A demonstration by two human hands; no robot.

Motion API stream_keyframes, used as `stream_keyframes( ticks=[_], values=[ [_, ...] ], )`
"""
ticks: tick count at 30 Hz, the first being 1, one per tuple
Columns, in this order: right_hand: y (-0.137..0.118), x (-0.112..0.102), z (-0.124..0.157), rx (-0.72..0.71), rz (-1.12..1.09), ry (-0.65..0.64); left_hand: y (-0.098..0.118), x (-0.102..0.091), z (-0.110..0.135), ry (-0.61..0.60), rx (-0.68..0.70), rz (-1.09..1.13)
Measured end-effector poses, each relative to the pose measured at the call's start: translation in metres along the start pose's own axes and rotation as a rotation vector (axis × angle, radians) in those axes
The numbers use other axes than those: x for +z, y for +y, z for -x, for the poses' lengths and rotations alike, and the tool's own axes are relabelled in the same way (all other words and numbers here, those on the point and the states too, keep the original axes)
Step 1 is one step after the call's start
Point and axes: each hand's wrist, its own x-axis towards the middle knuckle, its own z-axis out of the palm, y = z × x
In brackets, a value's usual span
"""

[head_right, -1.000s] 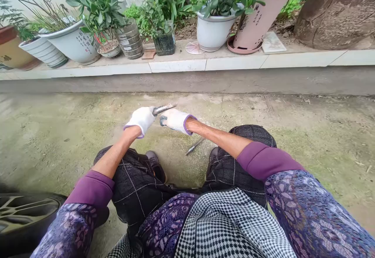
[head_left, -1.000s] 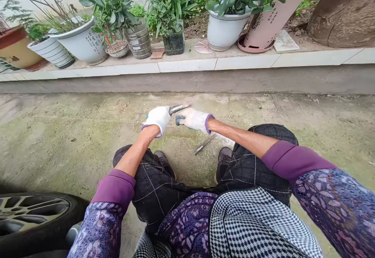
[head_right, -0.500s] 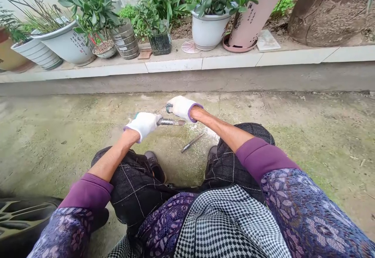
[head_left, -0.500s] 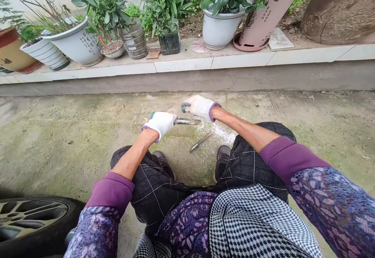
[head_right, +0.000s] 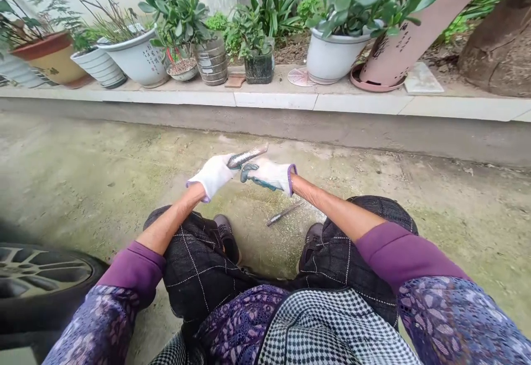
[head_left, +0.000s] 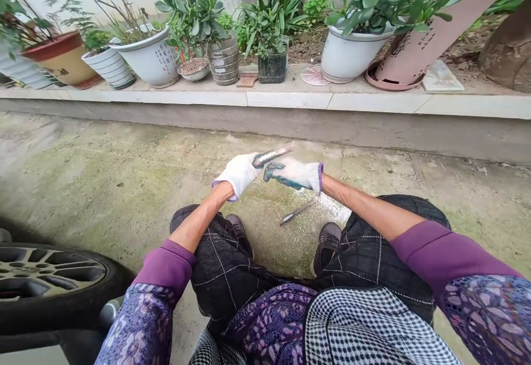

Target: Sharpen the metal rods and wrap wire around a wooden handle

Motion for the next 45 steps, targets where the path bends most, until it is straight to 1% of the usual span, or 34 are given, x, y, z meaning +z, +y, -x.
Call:
stream_keyframes(
  ticks=[2, 5, 7, 9, 12, 15, 17, 19, 20, 22, 25, 27, 29, 31, 32, 34, 36, 39, 42, 45],
  values=[
    [-0.006, 0.005, 0.001, -0.008, -0.026, -0.007, 0.002, -0.002, 0.001, -0.004, -0.067, 0.151],
    [-0.015, 0.008, 0.004, -0.014, -0.098, -0.003, 0.009, -0.009, 0.003, -0.041, -0.181, 0.520],
    [-0.022, 0.008, 0.004, 0.006, -0.211, 0.023, 0.012, -0.015, 0.003, -0.045, -0.210, 0.690],
    [-0.028, 0.007, 0.003, 0.044, -0.305, 0.068, 0.013, -0.021, 0.004, -0.052, -0.229, 0.794],
    [-0.030, 0.003, 0.002, 0.088, -0.316, 0.121, 0.012, -0.027, 0.004, -0.116, -0.212, 0.913],
    [-0.026, -0.002, 0.004, 0.088, -0.282, 0.098, 0.011, -0.030, 0.006, -0.166, -0.117, 1.036],
    [-0.021, -0.005, 0.005, 0.085, -0.248, 0.059, 0.012, -0.030, 0.007, -0.143, -0.093, 1.046],
    [-0.018, -0.009, 0.006, 0.080, -0.219, 0.042, 0.014, -0.028, 0.008, -0.092, -0.117, 0.989],
    [-0.016, -0.011, 0.006, 0.063, -0.208, 0.050, 0.016, -0.026, 0.009, -0.068, -0.130, 0.949],
    [-0.014, -0.015, 0.004, -0.015, -0.219, 0.087, 0.018, -0.021, 0.010, -0.046, -0.134, 0.878],
    [-0.011, -0.016, 0.000, -0.161, -0.350, 0.105, 0.022, -0.014, 0.010, -0.081, -0.105, 0.831],
    [-0.009, -0.014, -0.001, -0.202, -0.459, 0.066, 0.023, -0.011, 0.009, -0.088, -0.095, 0.858],
    [-0.006, -0.010, -0.003, -0.215, -0.506, 0.012, 0.024, -0.009, 0.007, -0.073, -0.094, 0.900],
    [-0.005, -0.008, -0.002, -0.201, -0.500, -0.040, 0.023, -0.009, 0.007, -0.070, -0.092, 0.908],
    [-0.005, -0.008, -0.002, -0.183, -0.485, -0.044, 0.023, -0.009, 0.007, -0.075, -0.089, 0.896],
    [-0.008, -0.008, 0.001, -0.126, -0.441, 0.007, 0.022, -0.008, 0.007, -0.088, -0.088, 0.871],
    [-0.014, -0.010, 0.004, -0.068, -0.425, 0.101, 0.021, -0.006, 0.008, -0.085, -0.101, 0.866],
    [-0.022, -0.011, 0.009, -0.007, -0.517, 0.206, 0.022, -0.003, 0.006, -0.033, -0.124, 0.849],
    [-0.026, -0.010, 0.009, 0.022, -0.598, 0.253, 0.023, 0.001, 0.001, 0.010, -0.115, 0.766],
    [-0.026, -0.013, 0.010, 0.029, -0.497, 0.264, 0.022, 0.001, -0.002, 0.031, -0.115, 0.731]
  ],
)
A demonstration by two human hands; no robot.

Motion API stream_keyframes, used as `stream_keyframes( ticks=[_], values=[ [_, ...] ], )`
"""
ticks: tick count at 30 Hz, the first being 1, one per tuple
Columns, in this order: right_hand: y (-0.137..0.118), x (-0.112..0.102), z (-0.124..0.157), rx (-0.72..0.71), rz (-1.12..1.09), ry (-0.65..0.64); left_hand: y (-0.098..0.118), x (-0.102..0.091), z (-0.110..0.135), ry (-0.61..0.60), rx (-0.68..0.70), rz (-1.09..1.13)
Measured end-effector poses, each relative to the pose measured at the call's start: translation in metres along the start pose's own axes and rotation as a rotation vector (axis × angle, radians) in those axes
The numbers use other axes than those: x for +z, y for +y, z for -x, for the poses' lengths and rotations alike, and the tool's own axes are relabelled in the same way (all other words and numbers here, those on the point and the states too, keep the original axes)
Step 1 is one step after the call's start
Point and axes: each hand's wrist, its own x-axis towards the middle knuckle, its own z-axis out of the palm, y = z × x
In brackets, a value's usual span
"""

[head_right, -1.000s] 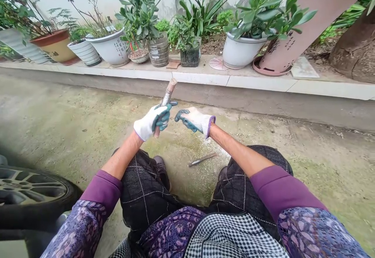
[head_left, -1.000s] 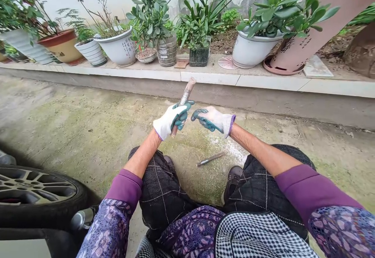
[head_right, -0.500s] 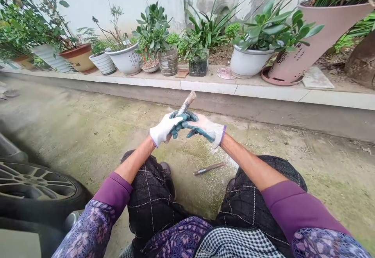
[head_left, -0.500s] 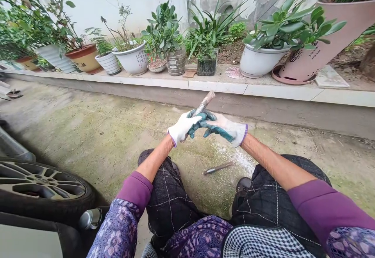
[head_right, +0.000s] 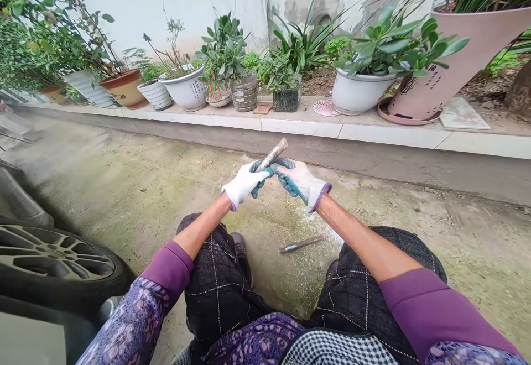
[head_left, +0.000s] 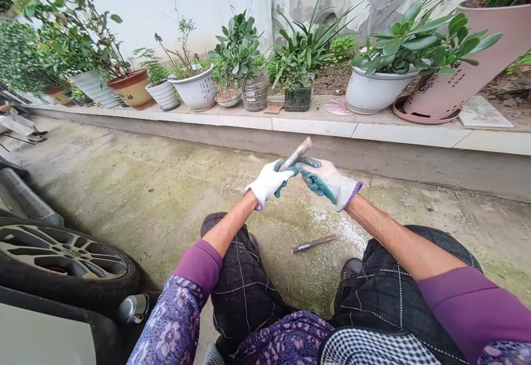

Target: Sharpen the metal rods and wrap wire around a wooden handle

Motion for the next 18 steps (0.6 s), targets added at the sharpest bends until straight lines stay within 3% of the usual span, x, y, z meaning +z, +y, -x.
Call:
stream_keyframes(
  ticks=[3, 6, 13, 18],
  values=[
    [-0.001, -0.008, -0.001, -0.081, 0.105, -0.025, -0.001, -0.003, -0.001, 0.042, -0.001, 0.005],
    [0.000, -0.014, -0.003, -0.149, 0.060, -0.055, -0.004, -0.002, 0.001, 0.017, 0.022, -0.092],
    [0.019, 0.000, -0.009, -0.019, 0.115, -0.178, -0.007, 0.012, 0.013, -0.062, 0.047, -0.142],
    [0.026, 0.003, -0.007, -0.035, 0.333, -0.008, -0.007, 0.014, 0.017, -0.048, 0.044, -0.137]
  ],
)
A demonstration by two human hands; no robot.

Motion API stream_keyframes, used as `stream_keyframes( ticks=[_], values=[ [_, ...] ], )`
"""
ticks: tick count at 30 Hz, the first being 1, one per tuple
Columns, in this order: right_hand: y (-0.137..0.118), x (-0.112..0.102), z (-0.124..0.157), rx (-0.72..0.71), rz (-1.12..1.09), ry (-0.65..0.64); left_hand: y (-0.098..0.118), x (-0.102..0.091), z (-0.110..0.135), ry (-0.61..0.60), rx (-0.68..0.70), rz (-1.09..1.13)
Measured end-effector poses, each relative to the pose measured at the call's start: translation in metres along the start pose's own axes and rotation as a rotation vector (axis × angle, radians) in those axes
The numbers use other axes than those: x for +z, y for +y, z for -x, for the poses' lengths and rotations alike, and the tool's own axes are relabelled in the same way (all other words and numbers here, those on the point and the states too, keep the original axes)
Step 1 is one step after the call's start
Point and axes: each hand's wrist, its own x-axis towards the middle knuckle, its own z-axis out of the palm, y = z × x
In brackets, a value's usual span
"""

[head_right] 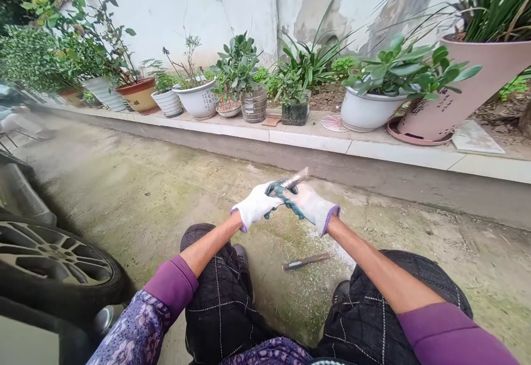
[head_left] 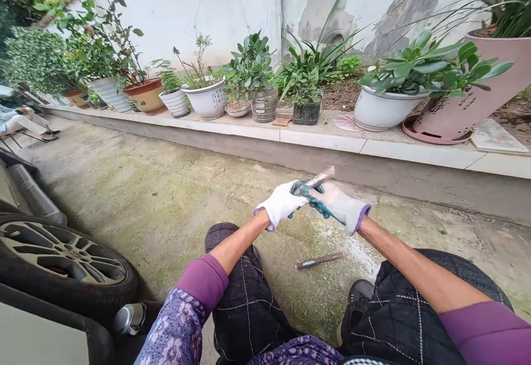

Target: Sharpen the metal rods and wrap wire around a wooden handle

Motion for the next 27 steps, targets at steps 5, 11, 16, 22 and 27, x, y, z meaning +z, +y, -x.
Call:
stream_keyframes(
  ticks=[5, 11, 16, 22, 27],
  values=[
    [-0.005, -0.003, 0.003, 0.077, -0.218, 0.052, -0.002, -0.001, -0.003, -0.013, -0.059, 0.068],
    [-0.018, -0.011, 0.018, 0.005, -0.364, -0.088, 0.005, -0.014, 0.008, -0.342, -0.200, 0.412],
    [-0.023, -0.012, 0.021, -0.034, -0.304, -0.260, -0.002, -0.021, 0.011, -0.759, -0.308, 0.482],
    [-0.004, -0.003, 0.010, -0.110, 0.063, -0.088, -0.004, -0.019, -0.004, -0.362, -0.354, 0.243],
    [0.009, -0.005, 0.006, -0.285, 0.555, -0.016, 0.002, -0.021, 0.000, -0.303, -0.348, 0.163]
  ],
)
